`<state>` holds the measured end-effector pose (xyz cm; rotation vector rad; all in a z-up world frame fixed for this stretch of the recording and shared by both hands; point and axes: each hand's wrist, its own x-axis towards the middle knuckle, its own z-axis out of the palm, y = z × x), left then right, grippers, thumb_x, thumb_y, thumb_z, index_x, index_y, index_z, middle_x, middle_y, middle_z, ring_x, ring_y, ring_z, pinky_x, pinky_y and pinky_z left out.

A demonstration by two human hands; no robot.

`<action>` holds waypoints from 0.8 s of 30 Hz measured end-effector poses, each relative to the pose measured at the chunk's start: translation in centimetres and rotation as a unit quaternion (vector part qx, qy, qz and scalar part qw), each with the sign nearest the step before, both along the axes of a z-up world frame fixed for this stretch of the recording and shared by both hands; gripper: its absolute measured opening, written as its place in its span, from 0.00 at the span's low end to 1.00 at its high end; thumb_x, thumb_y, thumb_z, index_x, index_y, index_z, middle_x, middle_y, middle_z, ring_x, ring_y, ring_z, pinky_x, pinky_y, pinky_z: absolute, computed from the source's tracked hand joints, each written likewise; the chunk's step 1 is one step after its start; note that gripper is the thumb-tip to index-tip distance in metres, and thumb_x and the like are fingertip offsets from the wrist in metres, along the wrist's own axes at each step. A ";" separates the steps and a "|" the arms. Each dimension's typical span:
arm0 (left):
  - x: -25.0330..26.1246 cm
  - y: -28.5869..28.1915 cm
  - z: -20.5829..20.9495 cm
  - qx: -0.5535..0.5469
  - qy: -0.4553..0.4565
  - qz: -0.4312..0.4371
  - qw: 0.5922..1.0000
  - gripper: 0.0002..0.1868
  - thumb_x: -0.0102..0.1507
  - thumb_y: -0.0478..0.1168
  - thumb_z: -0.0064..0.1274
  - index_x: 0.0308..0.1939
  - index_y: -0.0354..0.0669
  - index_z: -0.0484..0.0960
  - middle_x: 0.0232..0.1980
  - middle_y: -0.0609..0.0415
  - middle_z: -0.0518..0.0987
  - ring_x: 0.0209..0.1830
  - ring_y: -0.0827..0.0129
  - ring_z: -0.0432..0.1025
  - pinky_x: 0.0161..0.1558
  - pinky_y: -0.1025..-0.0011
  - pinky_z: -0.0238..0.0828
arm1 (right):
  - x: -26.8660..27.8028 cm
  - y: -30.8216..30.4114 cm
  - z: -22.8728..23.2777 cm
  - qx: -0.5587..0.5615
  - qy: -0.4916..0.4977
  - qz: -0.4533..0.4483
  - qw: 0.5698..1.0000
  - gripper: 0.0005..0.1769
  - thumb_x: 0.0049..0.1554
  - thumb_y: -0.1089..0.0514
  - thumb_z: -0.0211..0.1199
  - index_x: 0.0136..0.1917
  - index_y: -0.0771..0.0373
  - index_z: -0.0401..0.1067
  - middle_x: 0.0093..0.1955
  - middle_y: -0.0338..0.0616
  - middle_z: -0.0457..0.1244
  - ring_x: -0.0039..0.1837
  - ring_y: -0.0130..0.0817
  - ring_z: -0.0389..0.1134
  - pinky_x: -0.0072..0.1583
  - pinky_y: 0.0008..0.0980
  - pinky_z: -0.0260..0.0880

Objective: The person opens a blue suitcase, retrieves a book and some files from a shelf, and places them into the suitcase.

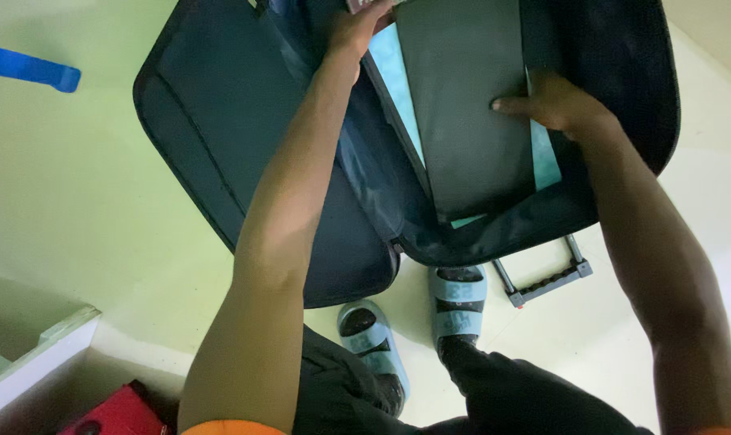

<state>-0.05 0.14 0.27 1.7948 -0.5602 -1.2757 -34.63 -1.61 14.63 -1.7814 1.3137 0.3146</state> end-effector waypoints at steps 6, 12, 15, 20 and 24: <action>-2.4 0.6 3.9 -0.210 -0.071 -0.015 0.975 0.33 0.61 0.60 0.62 0.58 0.39 0.75 0.48 0.47 0.83 0.50 0.57 0.79 0.50 0.56 0.77 | 0.1 -0.4 0.8 0.096 -0.031 -0.077 0.992 0.49 0.52 0.36 0.65 0.78 0.64 0.57 0.73 0.62 0.59 0.70 0.61 0.62 0.68 0.58 0.64; -0.7 0.0 5.4 -0.095 -0.156 -0.080 0.980 0.26 0.68 0.60 0.53 0.40 0.38 0.85 0.31 0.46 0.80 0.31 0.58 0.78 0.38 0.57 0.77 | -2.1 -0.2 -0.2 0.090 0.046 -0.063 0.993 0.48 0.55 0.32 0.63 0.77 0.66 0.63 0.71 0.65 0.64 0.71 0.62 0.66 0.72 0.59 0.63; 0.9 -0.5 5.9 -0.095 -0.141 -0.087 0.982 0.26 0.69 0.60 0.53 0.40 0.38 0.85 0.31 0.46 0.80 0.32 0.58 0.79 0.38 0.58 0.78 | -0.4 0.1 -1.5 0.068 0.037 -0.024 0.997 0.49 0.58 0.33 0.63 0.80 0.62 0.54 0.76 0.61 0.55 0.74 0.62 0.58 0.69 0.62 0.57; 2.4 0.3 6.8 -0.094 -0.131 -0.083 0.983 0.25 0.69 0.59 0.52 0.41 0.38 0.84 0.31 0.46 0.80 0.32 0.58 0.79 0.37 0.58 0.78 | 2.8 2.7 -1.9 -0.054 0.095 0.021 0.994 0.51 0.56 0.40 0.69 0.81 0.64 0.51 0.75 0.65 0.57 0.72 0.61 0.62 0.70 0.57 0.64; 2.6 1.2 6.4 -0.094 -0.131 -0.082 0.983 0.25 0.69 0.59 0.52 0.42 0.38 0.84 0.32 0.46 0.80 0.32 0.58 0.79 0.37 0.58 0.78 | 3.4 3.6 -2.6 -0.131 0.091 0.076 0.984 0.60 0.48 0.43 0.78 0.81 0.62 0.47 0.72 0.64 0.58 0.72 0.61 0.61 0.69 0.55 0.64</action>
